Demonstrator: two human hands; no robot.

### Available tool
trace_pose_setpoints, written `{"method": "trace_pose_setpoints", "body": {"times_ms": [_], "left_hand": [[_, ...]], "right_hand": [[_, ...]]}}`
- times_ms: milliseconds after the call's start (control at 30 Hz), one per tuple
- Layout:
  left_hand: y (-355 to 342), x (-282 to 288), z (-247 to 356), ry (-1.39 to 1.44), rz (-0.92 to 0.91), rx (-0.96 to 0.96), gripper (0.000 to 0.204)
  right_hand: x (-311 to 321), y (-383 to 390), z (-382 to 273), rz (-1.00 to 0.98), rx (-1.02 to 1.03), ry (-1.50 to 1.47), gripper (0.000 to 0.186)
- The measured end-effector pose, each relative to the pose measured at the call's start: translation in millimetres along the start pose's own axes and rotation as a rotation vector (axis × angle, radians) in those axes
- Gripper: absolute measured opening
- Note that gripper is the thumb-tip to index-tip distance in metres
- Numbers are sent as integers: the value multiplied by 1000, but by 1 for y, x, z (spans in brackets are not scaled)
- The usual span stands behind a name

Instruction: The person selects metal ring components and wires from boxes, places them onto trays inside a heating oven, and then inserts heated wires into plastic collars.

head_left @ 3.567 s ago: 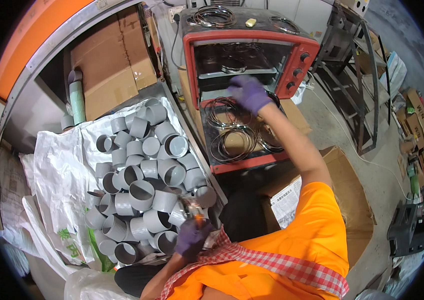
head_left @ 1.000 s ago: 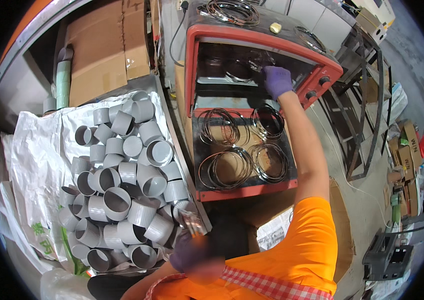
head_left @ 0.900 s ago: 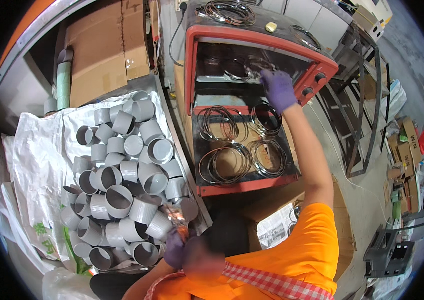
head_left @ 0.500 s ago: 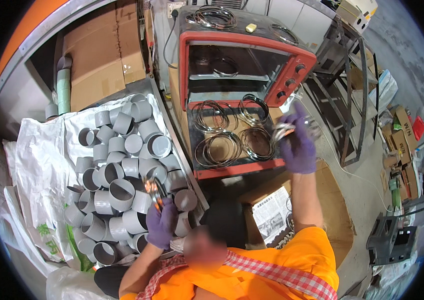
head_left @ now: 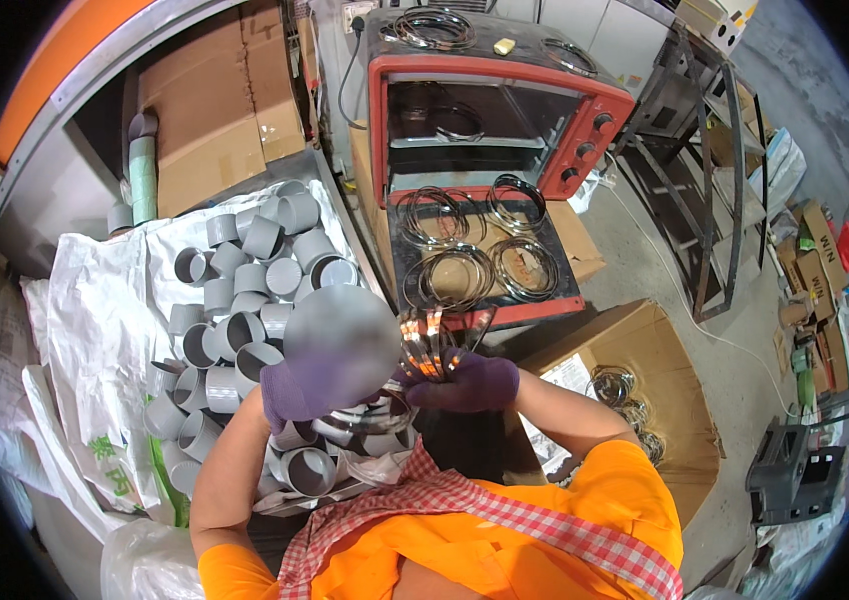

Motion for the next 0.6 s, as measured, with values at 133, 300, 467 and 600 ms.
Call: {"method": "trace_pose_setpoints", "body": {"times_ms": [133,300,467,600], "left_hand": [[-12,-9,-2,-459,199,-412,17],[-31,-21,9,-688,417,-576,22],[-38,-18,20,-833,452,-712,24],[-40,-15,12,-798,348,-723,22]], "right_hand": [[-4,13,-1,-89,-706,-627,16],[7,13,-22,46,-601,-361,16],[6,16,-31,14,-757,-373,17],[12,8,-16,24,-466,-132,17]]}}
Point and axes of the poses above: each hand's wrist, its own y-axis away from the middle knuckle, its own x-axis out of the back of the hand, z = x × y, the point moved 3 cm from there along -y, towards the middle knuckle, and after that the axes turned 11 degrees about z, right-handed, at the moved point
